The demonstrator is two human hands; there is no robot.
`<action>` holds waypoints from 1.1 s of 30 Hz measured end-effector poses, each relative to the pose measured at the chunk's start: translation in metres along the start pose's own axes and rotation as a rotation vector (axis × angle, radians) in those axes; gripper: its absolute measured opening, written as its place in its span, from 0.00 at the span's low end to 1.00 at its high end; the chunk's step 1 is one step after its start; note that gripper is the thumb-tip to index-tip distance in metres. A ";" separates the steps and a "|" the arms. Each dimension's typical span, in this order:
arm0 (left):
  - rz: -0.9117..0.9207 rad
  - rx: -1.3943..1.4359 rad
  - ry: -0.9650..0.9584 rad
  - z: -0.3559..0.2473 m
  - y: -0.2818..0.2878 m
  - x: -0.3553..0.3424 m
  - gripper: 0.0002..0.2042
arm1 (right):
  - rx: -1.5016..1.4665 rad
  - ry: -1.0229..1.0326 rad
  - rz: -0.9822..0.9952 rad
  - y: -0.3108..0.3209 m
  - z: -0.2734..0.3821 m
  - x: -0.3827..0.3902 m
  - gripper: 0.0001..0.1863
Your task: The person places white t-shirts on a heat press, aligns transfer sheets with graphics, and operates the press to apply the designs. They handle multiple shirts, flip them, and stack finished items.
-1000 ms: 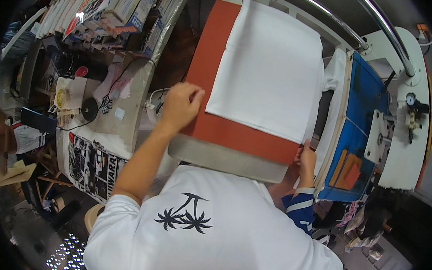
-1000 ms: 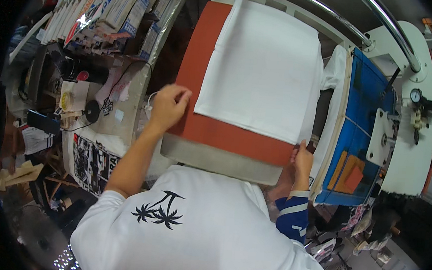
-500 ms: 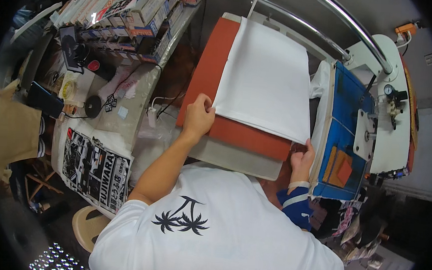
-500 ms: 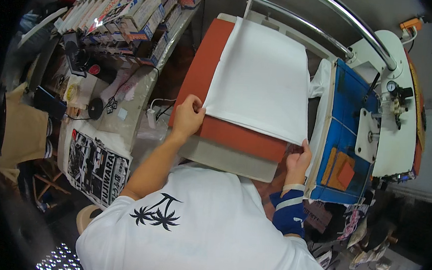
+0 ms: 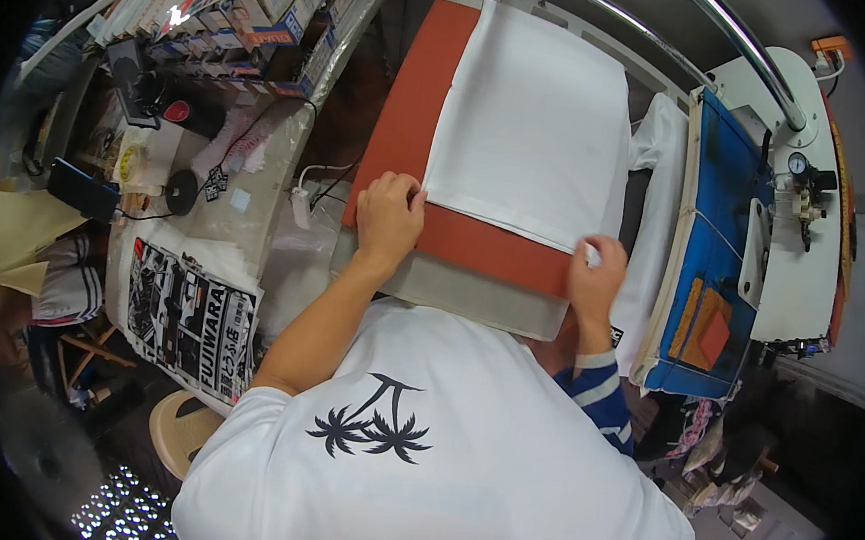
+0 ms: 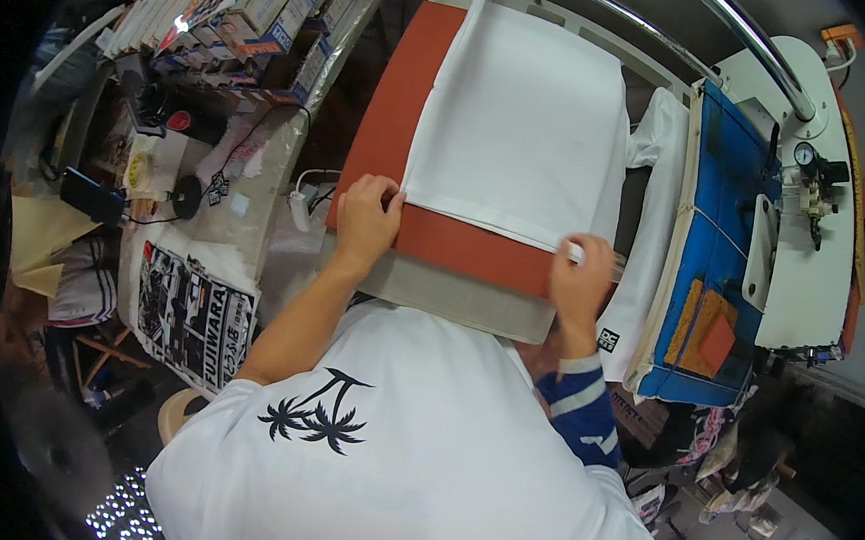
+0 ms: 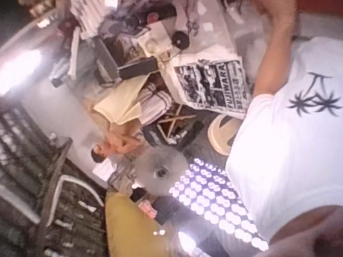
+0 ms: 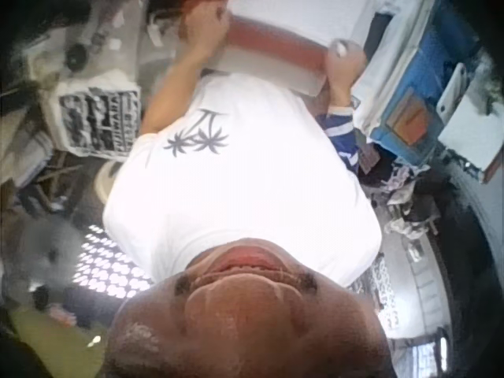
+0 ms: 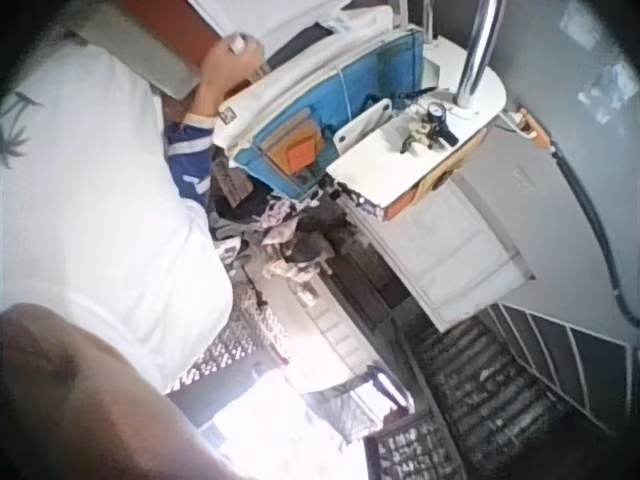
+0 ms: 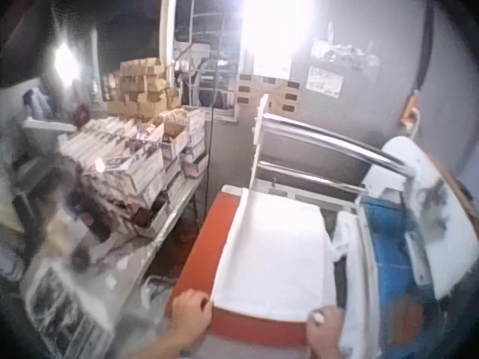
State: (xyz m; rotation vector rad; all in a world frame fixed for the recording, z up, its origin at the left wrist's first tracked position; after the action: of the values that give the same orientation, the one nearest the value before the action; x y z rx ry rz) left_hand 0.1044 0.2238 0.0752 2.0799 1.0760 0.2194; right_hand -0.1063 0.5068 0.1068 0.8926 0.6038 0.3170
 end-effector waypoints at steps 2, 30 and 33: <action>-0.037 -0.005 -0.173 -0.021 -0.004 -0.001 0.05 | -0.097 0.119 0.048 -0.021 0.053 -0.011 0.07; 0.418 -0.143 -0.546 0.004 -0.029 -0.067 0.27 | 0.304 0.438 0.347 -0.150 0.128 -0.030 0.37; 0.413 -0.051 -0.630 -0.007 -0.017 -0.062 0.23 | 0.182 0.377 0.313 -0.139 0.131 -0.031 0.31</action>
State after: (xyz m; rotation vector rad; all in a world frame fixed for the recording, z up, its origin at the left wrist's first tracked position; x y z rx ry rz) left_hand 0.0515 0.1867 0.0791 2.0907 0.2614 -0.2011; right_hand -0.0489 0.3257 0.0685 1.1149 0.8506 0.7324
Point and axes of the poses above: each hand's wrist, its own x-axis away from the middle knuckle, its own y-axis out of the back of the hand, z = x × y, the point moved 10 cm from there along -x, towards the middle knuckle, and after that the axes turned 4 degrees about x, right-handed, at the moved point
